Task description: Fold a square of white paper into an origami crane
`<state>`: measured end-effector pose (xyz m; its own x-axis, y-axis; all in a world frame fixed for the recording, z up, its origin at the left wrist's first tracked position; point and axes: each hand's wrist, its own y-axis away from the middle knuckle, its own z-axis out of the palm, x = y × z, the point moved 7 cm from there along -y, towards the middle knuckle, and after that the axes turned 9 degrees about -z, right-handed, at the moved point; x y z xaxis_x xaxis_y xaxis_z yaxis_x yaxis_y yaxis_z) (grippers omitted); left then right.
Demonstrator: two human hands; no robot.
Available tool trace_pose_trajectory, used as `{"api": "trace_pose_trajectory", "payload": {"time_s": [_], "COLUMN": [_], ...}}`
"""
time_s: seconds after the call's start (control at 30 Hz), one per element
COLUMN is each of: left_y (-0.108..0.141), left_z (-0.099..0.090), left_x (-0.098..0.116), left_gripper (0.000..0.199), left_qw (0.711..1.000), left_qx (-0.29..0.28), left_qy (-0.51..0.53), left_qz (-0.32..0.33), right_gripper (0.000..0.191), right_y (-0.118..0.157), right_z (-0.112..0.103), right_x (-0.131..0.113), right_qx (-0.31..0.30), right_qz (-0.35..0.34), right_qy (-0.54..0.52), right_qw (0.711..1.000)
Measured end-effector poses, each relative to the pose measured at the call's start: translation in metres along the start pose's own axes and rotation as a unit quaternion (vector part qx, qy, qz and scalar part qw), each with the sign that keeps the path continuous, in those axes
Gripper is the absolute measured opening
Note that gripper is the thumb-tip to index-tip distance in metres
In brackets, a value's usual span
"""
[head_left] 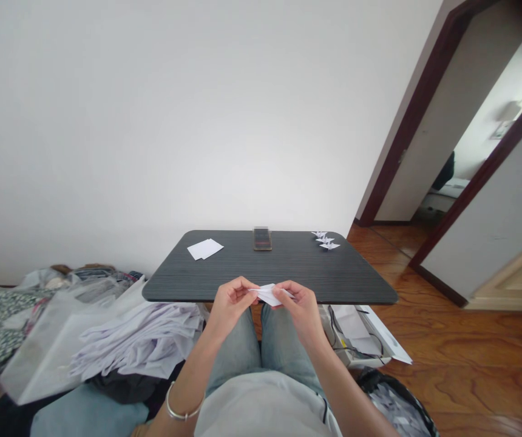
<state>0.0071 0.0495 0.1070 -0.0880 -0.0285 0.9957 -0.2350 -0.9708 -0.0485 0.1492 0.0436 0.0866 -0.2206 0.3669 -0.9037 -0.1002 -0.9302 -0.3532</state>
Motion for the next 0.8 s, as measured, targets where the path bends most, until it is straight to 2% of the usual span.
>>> {"api": "trace_pose_trajectory", "payload": {"time_s": [0.17,0.53,0.8], "left_y": [-0.0004,0.0022,0.0012], "left_z": [0.0014,-0.0018,-0.0030], "left_x": [-0.0026,0.0027,-0.0013], "left_gripper": [0.018,0.019,0.018], "left_qw": [1.000,1.000,1.000], "left_qx": [0.008,0.006,-0.008], "left_qy": [0.024,-0.003,0.021], "left_qz": [-0.010,-0.004,-0.011], "right_gripper": [0.019,0.021,0.020], "right_y": [0.0011,0.0004,0.0000], "right_z": [0.0006,-0.0009,-0.0011], "right_x": [-0.0023,-0.0003,-0.0004], "right_qx": [0.001,0.004,0.006], "right_qz": [-0.002,0.001,-0.002], "right_qy": [0.010,0.014,0.007], "right_qw": [1.000,1.000,1.000]}}
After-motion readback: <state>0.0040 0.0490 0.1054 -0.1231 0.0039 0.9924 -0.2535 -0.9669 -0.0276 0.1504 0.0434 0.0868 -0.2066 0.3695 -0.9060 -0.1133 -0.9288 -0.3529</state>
